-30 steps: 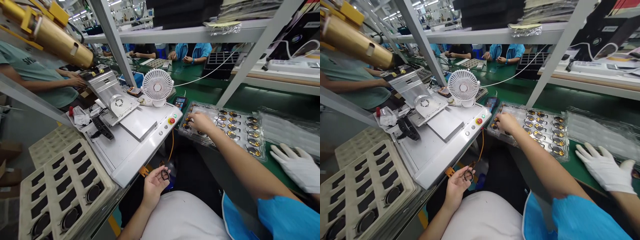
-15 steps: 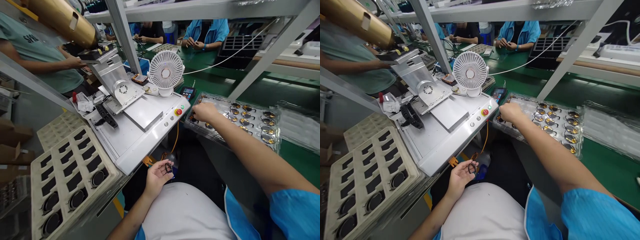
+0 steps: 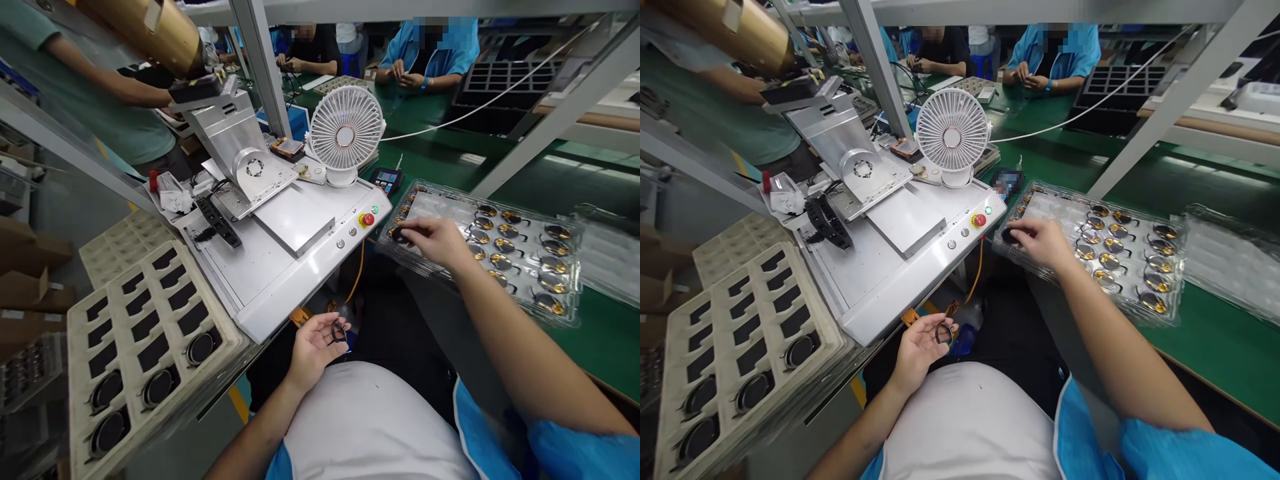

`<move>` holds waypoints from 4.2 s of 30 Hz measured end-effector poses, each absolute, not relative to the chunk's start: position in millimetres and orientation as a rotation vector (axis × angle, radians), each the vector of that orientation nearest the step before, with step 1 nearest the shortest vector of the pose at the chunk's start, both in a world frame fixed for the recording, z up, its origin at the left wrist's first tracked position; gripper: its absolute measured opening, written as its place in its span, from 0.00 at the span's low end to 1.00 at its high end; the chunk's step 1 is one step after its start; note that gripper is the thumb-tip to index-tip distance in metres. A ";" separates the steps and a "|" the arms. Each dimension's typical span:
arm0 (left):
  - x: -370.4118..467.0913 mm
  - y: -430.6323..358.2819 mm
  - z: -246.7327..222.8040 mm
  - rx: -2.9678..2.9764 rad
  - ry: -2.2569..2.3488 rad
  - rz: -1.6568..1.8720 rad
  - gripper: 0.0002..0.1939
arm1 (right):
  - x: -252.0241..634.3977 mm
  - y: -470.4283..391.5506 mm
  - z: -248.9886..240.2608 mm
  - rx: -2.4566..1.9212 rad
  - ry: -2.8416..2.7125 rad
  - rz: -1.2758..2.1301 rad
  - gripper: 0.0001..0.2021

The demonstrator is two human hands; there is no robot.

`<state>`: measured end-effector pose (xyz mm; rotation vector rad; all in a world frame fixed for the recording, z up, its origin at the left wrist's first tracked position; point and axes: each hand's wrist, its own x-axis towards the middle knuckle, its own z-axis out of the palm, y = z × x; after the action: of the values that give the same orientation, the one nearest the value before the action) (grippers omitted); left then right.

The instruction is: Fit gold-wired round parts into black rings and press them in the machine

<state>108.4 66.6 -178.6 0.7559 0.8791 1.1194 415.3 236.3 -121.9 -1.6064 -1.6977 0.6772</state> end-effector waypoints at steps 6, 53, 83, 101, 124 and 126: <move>115.9 87.3 -151.4 0.844 0.676 0.990 0.40 | 346.0 158.0 -114.8 -1.114 -1.597 1.138 0.11; 92.5 63.4 -153.8 1.718 1.021 0.979 0.46 | 281.8 135.5 -129.2 -1.122 -1.032 1.741 0.19; 91.9 69.2 -175.7 1.070 0.753 1.534 0.29 | 247.6 97.4 -107.0 -1.091 -1.002 1.816 0.16; 87.4 71.4 -189.9 1.128 0.876 1.631 0.31 | 238.4 96.6 -103.7 -1.039 -0.994 1.879 0.16; 86.6 64.2 -194.4 1.050 0.927 1.629 0.30 | 251.5 114.5 -114.9 -1.203 -1.045 2.155 0.20; 86.9 62.8 -191.2 1.082 0.967 1.587 0.29 | 252.9 113.4 -117.9 -1.170 -1.000 2.166 0.24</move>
<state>86.9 62.8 -191.2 1.0825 0.9666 1.5871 252.9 113.4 -117.9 -1.1699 -0.9999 2.1658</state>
